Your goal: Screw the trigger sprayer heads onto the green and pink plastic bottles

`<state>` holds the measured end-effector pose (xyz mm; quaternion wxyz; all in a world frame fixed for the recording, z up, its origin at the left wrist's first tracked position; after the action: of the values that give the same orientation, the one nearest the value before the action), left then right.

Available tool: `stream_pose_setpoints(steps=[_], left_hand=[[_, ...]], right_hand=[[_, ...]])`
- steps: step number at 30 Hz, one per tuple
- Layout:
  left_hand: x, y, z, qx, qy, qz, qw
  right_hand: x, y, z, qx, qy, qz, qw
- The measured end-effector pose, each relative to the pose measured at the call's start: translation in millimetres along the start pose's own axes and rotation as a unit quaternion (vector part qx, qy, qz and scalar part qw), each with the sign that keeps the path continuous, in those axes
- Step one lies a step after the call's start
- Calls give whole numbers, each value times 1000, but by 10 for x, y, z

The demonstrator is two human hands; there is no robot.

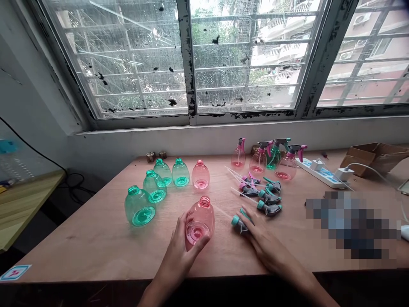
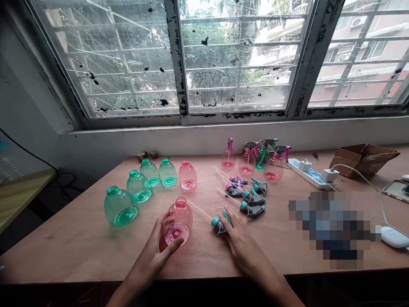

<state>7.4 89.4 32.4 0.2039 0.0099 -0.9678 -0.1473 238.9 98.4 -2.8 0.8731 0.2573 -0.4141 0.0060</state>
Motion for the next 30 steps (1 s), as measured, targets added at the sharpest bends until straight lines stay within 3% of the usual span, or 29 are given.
stream_pose_setpoints(steps=[3, 8, 14, 20, 25, 30], left_hand=[[-22, -13, -48, -2, -6, 15, 1000], [-44, -35, -175, -12, -13, 27, 999], [-56, -47, -195, -19, 10, 36, 999], [-83, -53, -240, -40, 22, 52, 998], [-63, -51, -258, -30, 18, 43, 998], [-69, -47, -231, -32, 17, 44, 998]], right_hand=[[-109, 101, -30, 9, -117, 19, 993], [-86, 449, -14, 65, -281, 44, 957], [236, 767, -225, 83, -270, 56, 958], [698, 1121, -829, 10, -278, 19, 960], [684, 1389, -1141, 19, -265, 59, 962], [627, 1605, -1137, 51, -258, 59, 963]])
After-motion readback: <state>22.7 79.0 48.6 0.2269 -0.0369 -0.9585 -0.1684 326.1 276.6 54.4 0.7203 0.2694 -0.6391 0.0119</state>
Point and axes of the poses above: each hand's wrist, its own y-axis towards the middle knuckle, its own x-axis out of the back of the hand, z = x × y, the point moved 10 cm from there along y, towards the middle knuckle, and after that the axes turned 6 degrees about -z, right-handed, at the moved point
